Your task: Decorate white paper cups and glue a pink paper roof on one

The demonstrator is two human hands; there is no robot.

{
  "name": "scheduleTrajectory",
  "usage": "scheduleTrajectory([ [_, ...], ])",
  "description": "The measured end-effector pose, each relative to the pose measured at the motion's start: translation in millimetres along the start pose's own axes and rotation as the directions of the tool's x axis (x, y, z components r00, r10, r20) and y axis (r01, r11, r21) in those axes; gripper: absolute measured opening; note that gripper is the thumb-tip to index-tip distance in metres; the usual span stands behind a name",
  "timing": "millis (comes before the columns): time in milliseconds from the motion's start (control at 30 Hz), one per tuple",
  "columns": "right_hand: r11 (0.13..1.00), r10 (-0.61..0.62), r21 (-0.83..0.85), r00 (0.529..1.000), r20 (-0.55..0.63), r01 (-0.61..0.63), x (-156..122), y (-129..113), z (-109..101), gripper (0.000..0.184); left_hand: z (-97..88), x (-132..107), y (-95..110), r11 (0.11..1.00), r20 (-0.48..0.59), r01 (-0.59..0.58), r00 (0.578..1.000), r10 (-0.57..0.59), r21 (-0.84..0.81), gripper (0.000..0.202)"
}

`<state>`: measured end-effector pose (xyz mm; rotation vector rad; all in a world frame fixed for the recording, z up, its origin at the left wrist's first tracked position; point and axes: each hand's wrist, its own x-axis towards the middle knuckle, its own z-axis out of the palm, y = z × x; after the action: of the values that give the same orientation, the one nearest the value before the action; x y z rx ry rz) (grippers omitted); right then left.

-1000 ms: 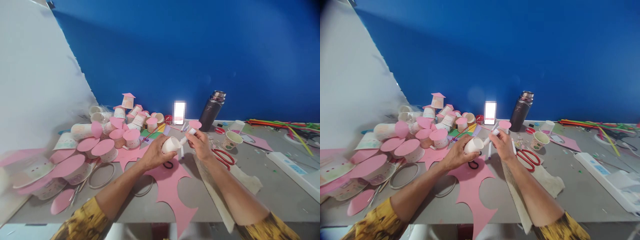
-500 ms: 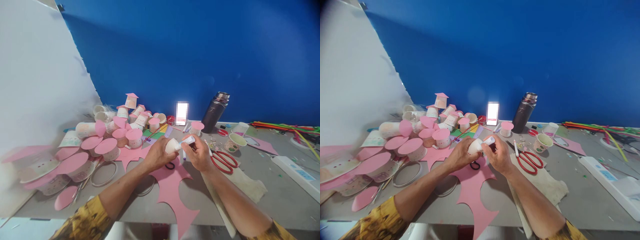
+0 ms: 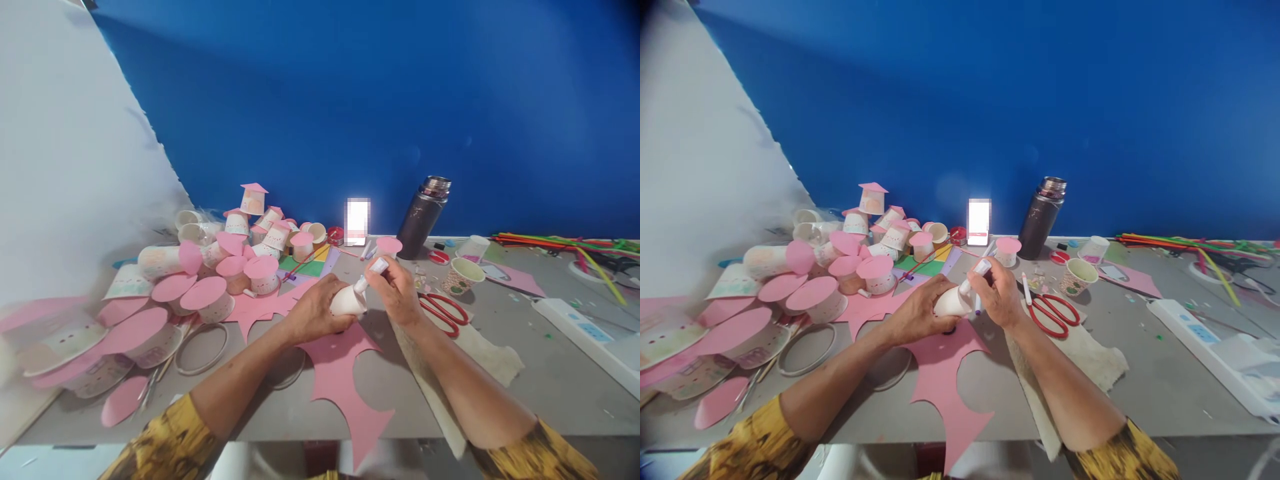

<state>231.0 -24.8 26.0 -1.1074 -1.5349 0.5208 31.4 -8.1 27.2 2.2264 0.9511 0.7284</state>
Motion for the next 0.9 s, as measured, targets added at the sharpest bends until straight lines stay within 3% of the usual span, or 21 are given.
scheduleTrajectory([
  [200, 0.994, -0.079, 0.077, 0.994, 0.070, 0.073, -6.3, -7.4, -1.2, 0.014, -4.9, 1.6, -4.4, 0.978, 0.032, 0.101, 0.995, -0.097, -0.182, 0.030],
  [400, 0.972, -0.174, 0.156, 0.985, -0.022, 0.175, -9.1, -8.0, -1.7, 0.011, -10.1, 2.1, -7.3, 0.925, 0.137, 0.166, 0.983, -0.125, -0.342, 0.038],
  [500, 0.969, -0.176, 0.176, 0.984, 0.001, 0.173, -10.4, -10.0, -0.7, 0.011, -10.6, 2.0, -7.5, 0.911, 0.180, 0.166, 0.978, -0.104, -0.377, 0.040],
  [667, 0.986, -0.138, 0.088, 0.990, -0.014, 0.139, -8.1, -10.7, 0.0, 0.010, -8.3, 1.7, -5.8, 0.903, 0.212, 0.127, 0.976, -0.041, -0.410, 0.038],
  [900, 0.994, -0.084, -0.084, 0.988, -0.127, 0.073, -0.3, -7.4, -1.1, 0.016, -3.1, 1.0, -10.0, 0.842, 0.175, 0.143, 0.983, -0.059, -0.520, 0.046],
])
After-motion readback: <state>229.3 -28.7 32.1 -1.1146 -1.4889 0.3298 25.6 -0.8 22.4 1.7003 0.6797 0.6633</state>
